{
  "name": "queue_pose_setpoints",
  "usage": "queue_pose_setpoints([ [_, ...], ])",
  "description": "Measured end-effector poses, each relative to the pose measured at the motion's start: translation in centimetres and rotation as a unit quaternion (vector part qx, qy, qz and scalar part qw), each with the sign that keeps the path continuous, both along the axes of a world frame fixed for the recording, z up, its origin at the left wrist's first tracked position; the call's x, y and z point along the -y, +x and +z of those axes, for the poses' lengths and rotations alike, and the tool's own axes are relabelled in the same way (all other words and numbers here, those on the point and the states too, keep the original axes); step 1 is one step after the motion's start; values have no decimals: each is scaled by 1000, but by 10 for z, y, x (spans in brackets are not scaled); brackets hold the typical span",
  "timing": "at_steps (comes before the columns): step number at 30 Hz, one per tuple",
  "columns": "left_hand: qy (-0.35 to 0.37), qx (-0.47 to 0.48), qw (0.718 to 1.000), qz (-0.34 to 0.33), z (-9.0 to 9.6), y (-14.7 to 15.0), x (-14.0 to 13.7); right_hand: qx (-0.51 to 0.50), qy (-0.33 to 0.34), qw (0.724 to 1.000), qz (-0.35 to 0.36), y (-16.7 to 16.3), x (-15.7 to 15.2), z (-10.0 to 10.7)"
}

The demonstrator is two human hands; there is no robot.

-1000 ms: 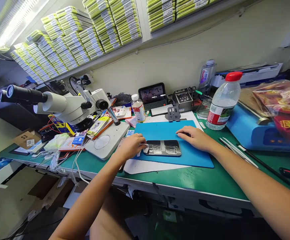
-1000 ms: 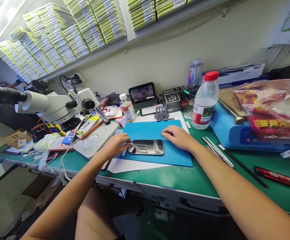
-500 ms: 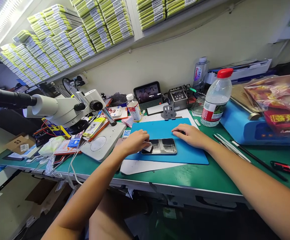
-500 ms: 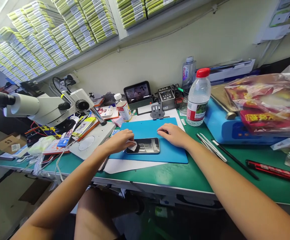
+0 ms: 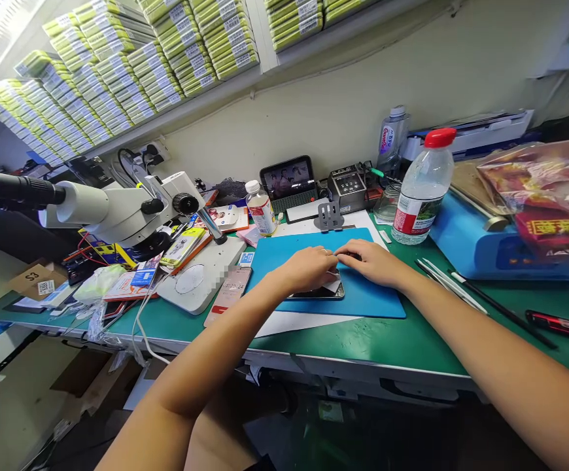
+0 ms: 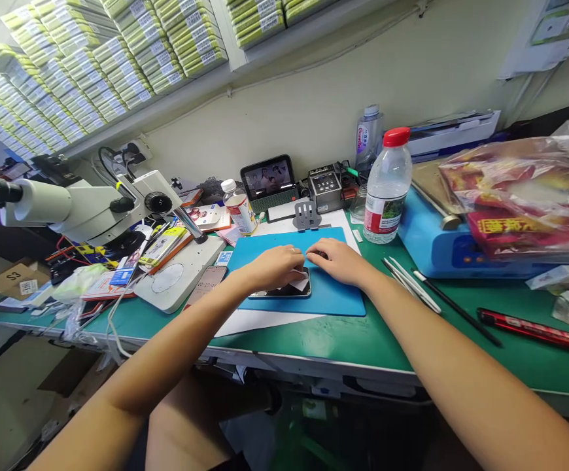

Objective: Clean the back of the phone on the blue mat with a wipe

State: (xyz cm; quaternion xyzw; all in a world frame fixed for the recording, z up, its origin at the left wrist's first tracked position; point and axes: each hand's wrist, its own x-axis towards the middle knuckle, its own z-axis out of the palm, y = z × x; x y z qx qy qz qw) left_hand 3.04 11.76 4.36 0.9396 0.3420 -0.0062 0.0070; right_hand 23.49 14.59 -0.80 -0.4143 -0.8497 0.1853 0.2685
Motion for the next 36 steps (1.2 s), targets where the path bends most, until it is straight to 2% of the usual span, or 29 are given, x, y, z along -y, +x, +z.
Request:
queue_pose_setpoints([
  [4, -3, 13, 1000, -8, -1, 11, -1, 0, 2, 1000, 3, 1, -1, -1],
  [7, -2, 22, 1000, -2, 5, 6, -3, 2, -4, 1000, 1, 0, 0, 1],
  [10, 12, 42, 999, 30, 20, -17, -8, 6, -13, 1000, -5, 0, 3, 4],
  [14, 27, 62, 994, 81, 42, -66, -12, 8, -26, 1000, -9, 0, 3, 5],
  [17, 23, 63, 992, 106, 48, -97, -11, 4, -34, 999, -9, 0, 2, 5],
  [23, -1, 56, 990, 131, 37, -123, -3, 10, -42, 999, -16, 1, 3, 6],
  [32, -52, 39, 991, 121, 7, -116, 5, 14, -57, 998, -24, -1, 5, 9],
  [36, -51, 46, 990, 119, 1, -115, 8, 11, -53, 998, -21, 0, 3, 7],
])
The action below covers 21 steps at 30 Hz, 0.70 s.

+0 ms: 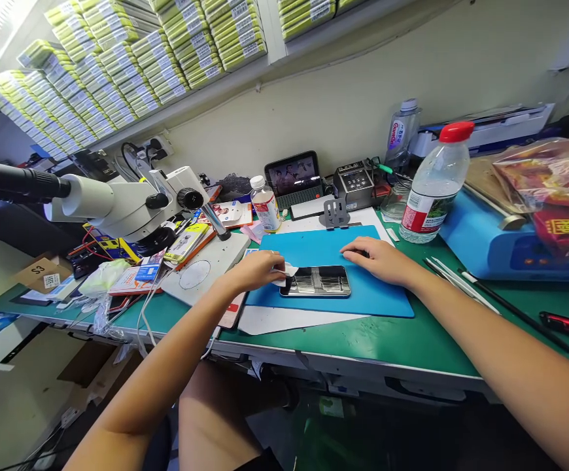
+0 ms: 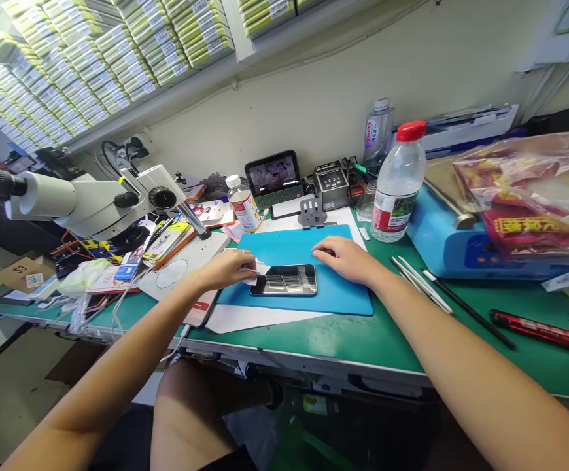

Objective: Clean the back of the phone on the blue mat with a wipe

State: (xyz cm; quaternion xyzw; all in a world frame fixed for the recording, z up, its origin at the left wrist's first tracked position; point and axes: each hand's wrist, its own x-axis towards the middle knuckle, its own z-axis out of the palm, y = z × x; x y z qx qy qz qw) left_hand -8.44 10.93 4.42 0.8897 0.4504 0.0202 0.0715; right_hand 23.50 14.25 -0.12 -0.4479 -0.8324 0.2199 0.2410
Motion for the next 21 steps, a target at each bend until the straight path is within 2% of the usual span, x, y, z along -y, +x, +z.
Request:
queue_pose_setpoints([
  [6, 4, 16, 1000, -4, -6, 5, 10, -5, 9, 1000, 6, 0, 0, 0],
  [21, 29, 3, 999, 20, -11, 6, 11, 1, -2, 1000, -1, -1, 0, 1],
])
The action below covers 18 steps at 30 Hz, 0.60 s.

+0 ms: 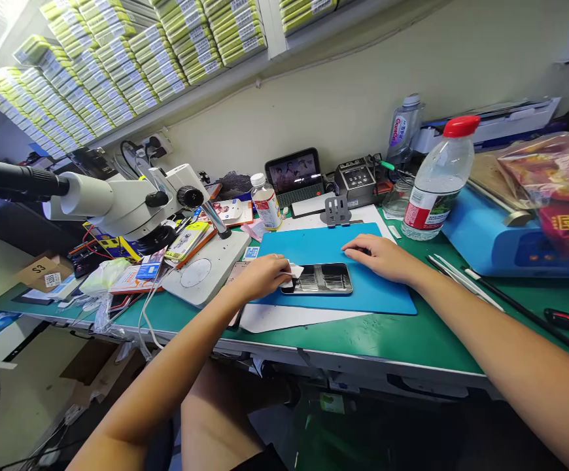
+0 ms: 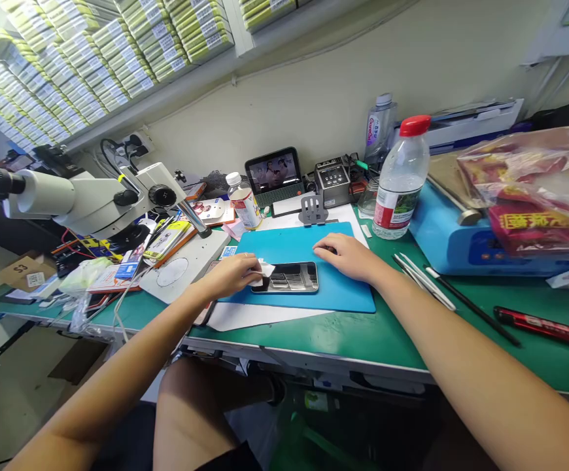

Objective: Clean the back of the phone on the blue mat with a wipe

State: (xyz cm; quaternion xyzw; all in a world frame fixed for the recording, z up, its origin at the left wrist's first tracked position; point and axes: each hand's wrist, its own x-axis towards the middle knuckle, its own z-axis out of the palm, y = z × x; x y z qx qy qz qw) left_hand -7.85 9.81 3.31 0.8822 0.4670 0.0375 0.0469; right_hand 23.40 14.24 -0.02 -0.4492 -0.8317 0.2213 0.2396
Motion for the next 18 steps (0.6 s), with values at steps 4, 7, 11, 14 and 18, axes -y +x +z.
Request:
queue_pose_setpoints([
  [4, 9, 1, 1000, 18, -4, 4, -5, 3, 3, 1000, -4, 0, 0, 0],
  [7, 15, 7, 1000, 25, -8, 8, -8, 1, 4, 1000, 0, 1, 0, 1],
  [11, 37, 18, 998, 58, -1, 1, -15, 6, 2, 1000, -4, 0, 1, 2],
  [14, 71, 37, 992, 96, 14, -15, -18, -1, 6, 1000, -2, 0, 0, 1],
  [18, 105, 60, 987, 105, 20, -22, -2, 0, 13, 1000, 4, 1, -1, -2],
])
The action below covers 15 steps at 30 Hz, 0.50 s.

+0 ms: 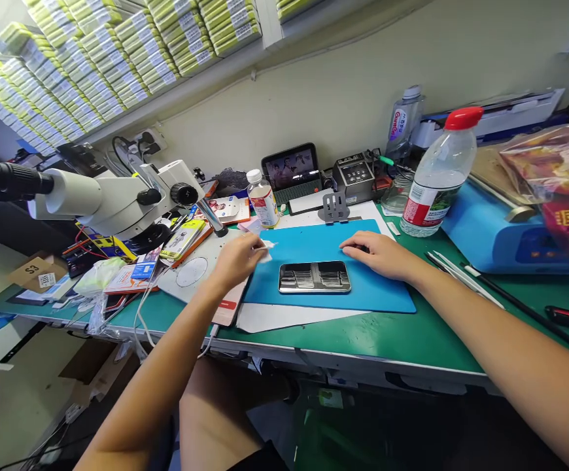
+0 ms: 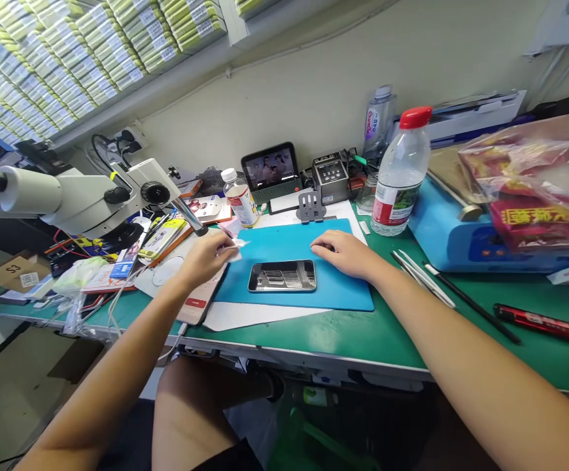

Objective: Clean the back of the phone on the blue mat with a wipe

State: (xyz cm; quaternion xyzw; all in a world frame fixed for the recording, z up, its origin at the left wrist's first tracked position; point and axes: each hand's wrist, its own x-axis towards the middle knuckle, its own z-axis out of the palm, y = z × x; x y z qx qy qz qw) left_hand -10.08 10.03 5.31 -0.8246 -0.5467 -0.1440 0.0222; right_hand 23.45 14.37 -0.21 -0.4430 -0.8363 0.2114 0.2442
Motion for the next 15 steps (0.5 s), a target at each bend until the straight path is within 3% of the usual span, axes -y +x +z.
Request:
queue_pose_setpoints([
  [4, -23, -15, 998, -57, -25, 15, 35, 2, -6, 1000, -5, 0, 0, 0],
  [8, 5, -13, 998, -56, -49, 25, 67, 6, -14, 1000, -9, 1, 2, 1],
  [15, 35, -36, 997, -55, -49, 33, 68, 9, -9, 1000, -6, 0, -1, -1],
])
